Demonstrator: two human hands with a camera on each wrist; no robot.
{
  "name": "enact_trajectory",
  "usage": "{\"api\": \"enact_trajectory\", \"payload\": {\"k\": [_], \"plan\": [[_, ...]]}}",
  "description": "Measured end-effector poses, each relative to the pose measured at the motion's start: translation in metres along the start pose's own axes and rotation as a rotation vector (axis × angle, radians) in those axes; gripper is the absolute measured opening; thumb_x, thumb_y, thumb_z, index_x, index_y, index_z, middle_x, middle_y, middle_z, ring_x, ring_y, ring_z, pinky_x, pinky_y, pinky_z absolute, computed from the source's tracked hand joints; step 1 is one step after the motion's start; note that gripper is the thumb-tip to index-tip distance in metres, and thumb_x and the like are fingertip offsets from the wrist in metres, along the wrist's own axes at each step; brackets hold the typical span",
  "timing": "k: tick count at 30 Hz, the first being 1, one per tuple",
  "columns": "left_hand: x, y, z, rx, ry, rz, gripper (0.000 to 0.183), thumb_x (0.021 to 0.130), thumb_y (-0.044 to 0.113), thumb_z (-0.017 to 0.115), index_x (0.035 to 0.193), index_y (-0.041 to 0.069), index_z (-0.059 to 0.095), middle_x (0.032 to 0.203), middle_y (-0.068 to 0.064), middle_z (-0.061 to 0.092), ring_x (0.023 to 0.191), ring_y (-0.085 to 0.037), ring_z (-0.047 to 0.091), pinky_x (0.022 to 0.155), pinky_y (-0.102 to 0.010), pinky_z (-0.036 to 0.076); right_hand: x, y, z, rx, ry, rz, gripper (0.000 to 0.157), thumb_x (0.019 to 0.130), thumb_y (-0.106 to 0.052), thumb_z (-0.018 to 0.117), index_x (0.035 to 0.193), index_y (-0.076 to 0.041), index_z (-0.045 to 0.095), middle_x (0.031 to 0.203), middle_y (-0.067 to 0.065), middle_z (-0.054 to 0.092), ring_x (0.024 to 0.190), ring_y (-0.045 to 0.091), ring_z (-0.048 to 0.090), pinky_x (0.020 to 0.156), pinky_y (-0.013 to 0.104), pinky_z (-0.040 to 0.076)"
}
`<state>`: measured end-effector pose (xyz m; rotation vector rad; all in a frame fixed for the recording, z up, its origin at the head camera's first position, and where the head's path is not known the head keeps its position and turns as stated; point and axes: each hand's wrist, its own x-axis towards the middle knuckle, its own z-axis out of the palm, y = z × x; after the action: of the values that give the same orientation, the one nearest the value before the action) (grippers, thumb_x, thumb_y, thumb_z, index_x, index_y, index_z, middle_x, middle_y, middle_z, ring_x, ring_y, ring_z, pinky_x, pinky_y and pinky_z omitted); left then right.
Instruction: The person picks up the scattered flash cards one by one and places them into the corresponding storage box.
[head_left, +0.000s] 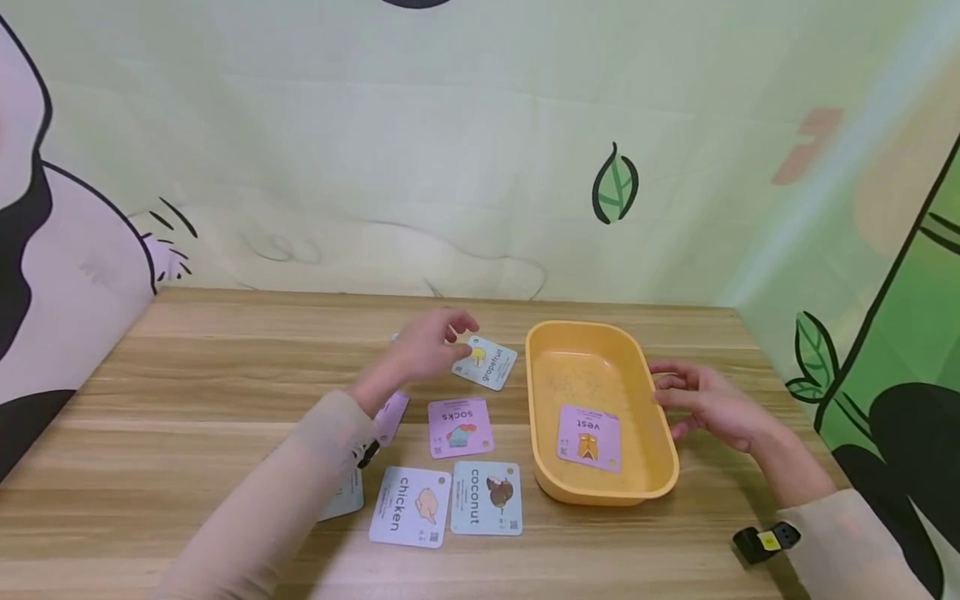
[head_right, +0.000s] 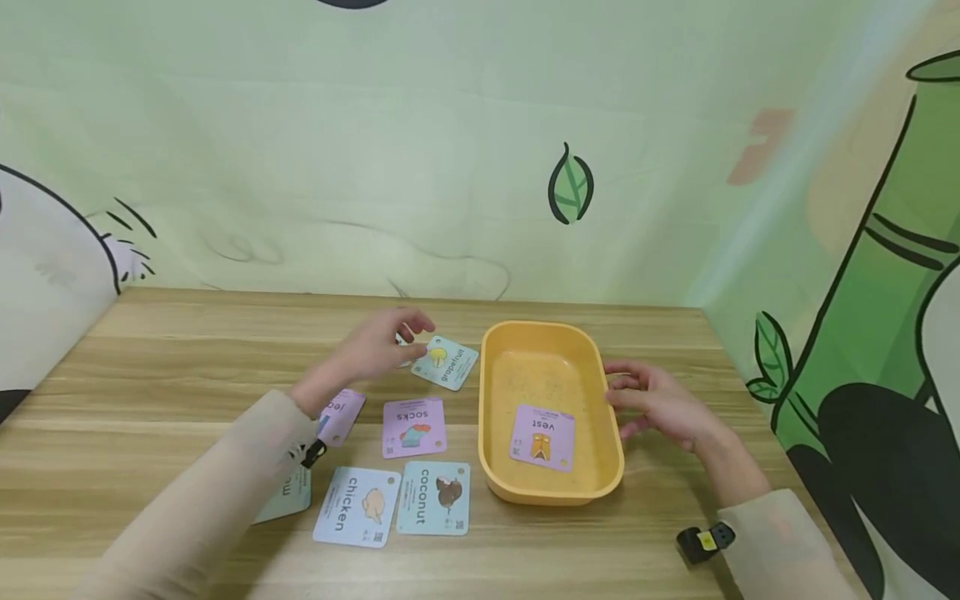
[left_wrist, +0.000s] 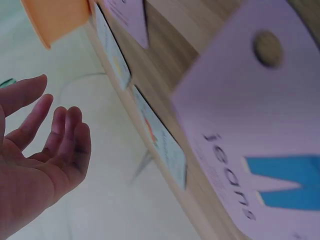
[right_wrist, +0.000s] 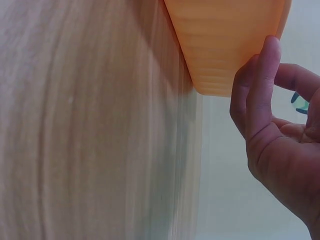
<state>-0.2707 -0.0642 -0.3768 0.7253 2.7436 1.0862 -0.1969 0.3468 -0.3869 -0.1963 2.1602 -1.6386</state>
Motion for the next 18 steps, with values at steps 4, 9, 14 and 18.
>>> {"api": "enact_trajectory", "payload": {"k": [4, 9, 14, 18], "plan": [[0.000, -0.011, -0.003, 0.007, 0.005, -0.024, 0.034, 0.094, 0.006, 0.070, 0.127, -0.001, 0.064, 0.126, -0.020, 0.064, 0.113, -0.036, 0.059, 0.097, -0.047, 0.050, -0.001, -0.001, 0.001, -0.003, 0.007, 0.002, 0.065, 0.101, -0.005, 0.062, 0.152, 0.013, 0.026, 0.123, 0.023, 0.054, 0.096, 0.022, 0.068, 0.067, 0.040, 0.063], [-0.002, -0.020, -0.007, 0.022, 0.011, -0.091, 0.037, 0.093, 0.007, 0.071, 0.128, -0.002, 0.064, 0.127, -0.023, 0.060, 0.115, -0.039, 0.058, 0.098, -0.049, 0.049, -0.001, -0.001, 0.000, -0.007, -0.001, -0.008, 0.066, 0.101, -0.006, 0.061, 0.152, 0.014, 0.025, 0.125, 0.025, 0.053, 0.097, 0.022, 0.068, 0.068, 0.041, 0.063], [-0.002, -0.025, -0.011, 0.045, 0.003, -0.130, 0.040, 0.091, 0.005, 0.071, 0.129, -0.003, 0.063, 0.128, -0.023, 0.060, 0.117, -0.039, 0.057, 0.100, -0.049, 0.049, 0.000, -0.001, 0.000, -0.014, 0.011, 0.006, 0.065, 0.101, -0.006, 0.062, 0.152, 0.013, 0.026, 0.126, 0.025, 0.054, 0.097, 0.023, 0.068, 0.069, 0.041, 0.063], [-0.001, -0.029, -0.013, 0.071, -0.011, -0.142, 0.042, 0.090, 0.004, 0.072, 0.130, -0.003, 0.062, 0.129, -0.024, 0.060, 0.120, -0.039, 0.056, 0.103, -0.051, 0.047, 0.000, -0.001, 0.000, -0.019, 0.009, 0.002, 0.065, 0.101, -0.007, 0.062, 0.152, 0.013, 0.026, 0.126, 0.025, 0.054, 0.097, 0.024, 0.068, 0.069, 0.042, 0.063]]}}
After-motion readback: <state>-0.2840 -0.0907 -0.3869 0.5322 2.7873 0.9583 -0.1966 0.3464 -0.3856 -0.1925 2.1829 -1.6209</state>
